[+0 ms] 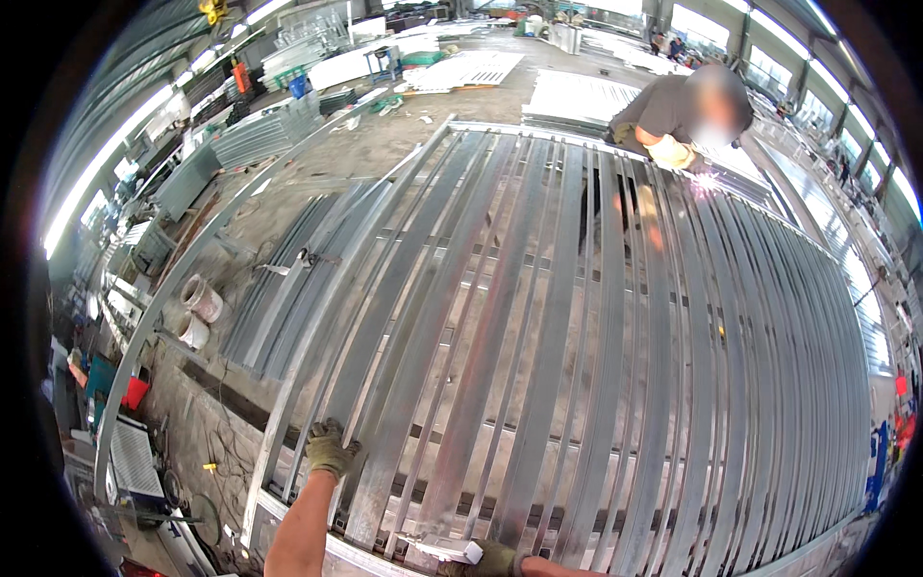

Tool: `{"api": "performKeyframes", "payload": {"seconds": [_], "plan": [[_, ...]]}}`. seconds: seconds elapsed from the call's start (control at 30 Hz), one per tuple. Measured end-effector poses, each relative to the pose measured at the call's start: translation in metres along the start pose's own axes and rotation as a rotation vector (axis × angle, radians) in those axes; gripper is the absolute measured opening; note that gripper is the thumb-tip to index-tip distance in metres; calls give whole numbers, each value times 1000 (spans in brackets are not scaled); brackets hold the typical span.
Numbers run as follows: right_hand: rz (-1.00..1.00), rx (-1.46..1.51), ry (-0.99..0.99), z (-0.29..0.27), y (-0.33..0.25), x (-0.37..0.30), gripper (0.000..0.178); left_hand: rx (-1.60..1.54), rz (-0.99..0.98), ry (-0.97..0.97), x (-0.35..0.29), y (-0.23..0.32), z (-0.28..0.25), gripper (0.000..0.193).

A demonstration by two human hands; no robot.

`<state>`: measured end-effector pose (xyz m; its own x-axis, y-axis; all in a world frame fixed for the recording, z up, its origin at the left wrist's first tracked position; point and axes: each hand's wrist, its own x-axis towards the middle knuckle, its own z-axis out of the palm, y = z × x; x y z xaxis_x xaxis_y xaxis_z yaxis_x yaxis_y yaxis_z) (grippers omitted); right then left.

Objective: The person welds metal bars onto a large metal frame using a handheld welding gun. They move along the frame, positioning and welding multiple bars in sequence while another worker assists nearby.

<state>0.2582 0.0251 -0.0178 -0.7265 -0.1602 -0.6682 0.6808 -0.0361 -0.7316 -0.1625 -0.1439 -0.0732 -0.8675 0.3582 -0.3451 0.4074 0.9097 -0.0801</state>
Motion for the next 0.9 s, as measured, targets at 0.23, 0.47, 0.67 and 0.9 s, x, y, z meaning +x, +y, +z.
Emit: {"api": "performKeyframes", "payload": {"seconds": [0.23,0.47,0.67,0.9], "plan": [[29,74,-6,-2,-21,-7,53,37,-8,-85,6,-3,-5,123],[60,178,80,-8,-19,-12,55,73,-29,-147,9,3,-10,119],[-28,74,195,-21,-21,-35,52,-4,43,-35,-18,37,-27,110],[47,-76,78,-35,-31,-68,60,18,721,-35,-74,159,-33,109]]}}
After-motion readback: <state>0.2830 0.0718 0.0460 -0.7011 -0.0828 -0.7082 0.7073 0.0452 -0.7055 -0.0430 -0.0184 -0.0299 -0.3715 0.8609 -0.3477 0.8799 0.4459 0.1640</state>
